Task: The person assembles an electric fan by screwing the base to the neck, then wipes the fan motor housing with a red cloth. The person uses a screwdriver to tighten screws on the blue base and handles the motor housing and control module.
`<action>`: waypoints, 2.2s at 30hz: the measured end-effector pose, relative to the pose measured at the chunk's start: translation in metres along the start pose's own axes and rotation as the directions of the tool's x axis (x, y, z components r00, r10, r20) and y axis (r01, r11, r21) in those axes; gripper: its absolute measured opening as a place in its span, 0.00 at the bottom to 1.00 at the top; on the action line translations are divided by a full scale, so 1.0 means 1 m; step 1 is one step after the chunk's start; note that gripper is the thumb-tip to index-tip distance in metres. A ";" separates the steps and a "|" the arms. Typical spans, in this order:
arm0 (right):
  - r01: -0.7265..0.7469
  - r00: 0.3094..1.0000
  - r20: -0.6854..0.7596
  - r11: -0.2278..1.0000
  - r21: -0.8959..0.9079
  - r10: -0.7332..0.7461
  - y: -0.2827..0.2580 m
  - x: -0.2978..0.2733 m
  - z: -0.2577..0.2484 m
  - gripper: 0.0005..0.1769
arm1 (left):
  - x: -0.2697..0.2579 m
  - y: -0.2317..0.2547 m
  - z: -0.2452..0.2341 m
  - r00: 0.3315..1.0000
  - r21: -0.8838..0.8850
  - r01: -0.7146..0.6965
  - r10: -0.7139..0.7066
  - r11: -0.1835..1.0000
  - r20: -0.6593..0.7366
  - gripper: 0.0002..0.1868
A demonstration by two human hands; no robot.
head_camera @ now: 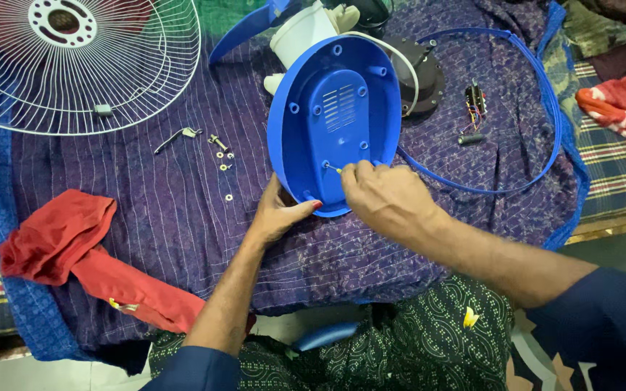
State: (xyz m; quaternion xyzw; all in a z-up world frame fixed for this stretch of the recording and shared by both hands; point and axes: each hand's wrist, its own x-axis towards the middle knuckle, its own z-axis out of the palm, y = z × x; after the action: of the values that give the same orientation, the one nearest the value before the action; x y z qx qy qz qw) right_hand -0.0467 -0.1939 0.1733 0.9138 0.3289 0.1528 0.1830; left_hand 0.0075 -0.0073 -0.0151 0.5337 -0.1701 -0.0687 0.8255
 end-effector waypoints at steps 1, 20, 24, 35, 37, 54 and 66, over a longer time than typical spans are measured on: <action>0.002 1.000 0.017 1.000 0.000 -0.002 0.001 0.003 0.001 0.05 | 0.001 -0.002 -0.001 1.000 -0.006 -0.007 0.007 1.000 -0.012 0.42; -0.591 0.800 0.445 0.657 0.468 0.402 0.004 0.022 0.017 0.14 | 0.000 -0.020 0.001 0.998 0.024 -0.064 0.065 0.998 -0.015 0.41; -0.775 0.595 0.714 0.029 0.631 0.370 0.022 0.027 0.037 0.12 | -0.001 -0.016 0.001 0.994 0.082 -0.108 0.110 0.991 -0.021 0.45; -0.631 0.744 0.531 0.167 0.757 0.405 0.006 0.004 0.036 0.16 | -0.003 -0.018 -0.006 0.999 0.018 -0.040 0.040 0.999 -0.012 0.43; -0.589 0.795 0.379 0.453 0.669 0.473 0.008 -0.015 0.021 0.15 | -0.003 -0.019 -0.007 0.999 0.005 -0.030 0.030 1.000 -0.012 0.43; -0.426 0.841 -0.080 0.746 0.511 0.535 0.028 -0.045 0.015 0.14 | -0.004 -0.001 -0.003 1.000 0.080 0.010 -0.008 0.997 -0.027 0.44; -0.414 0.854 -0.057 0.742 0.528 0.516 0.028 -0.039 0.032 0.16 | -0.006 0.008 -0.002 0.990 0.031 0.140 -0.139 0.990 -0.037 0.44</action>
State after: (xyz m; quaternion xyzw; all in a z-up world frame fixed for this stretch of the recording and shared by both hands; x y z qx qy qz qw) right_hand -0.0477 -0.2472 0.1504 0.9621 0.1338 0.1943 -0.1367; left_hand 0.0022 -0.0009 -0.0096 0.5592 -0.1193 -0.1143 0.8124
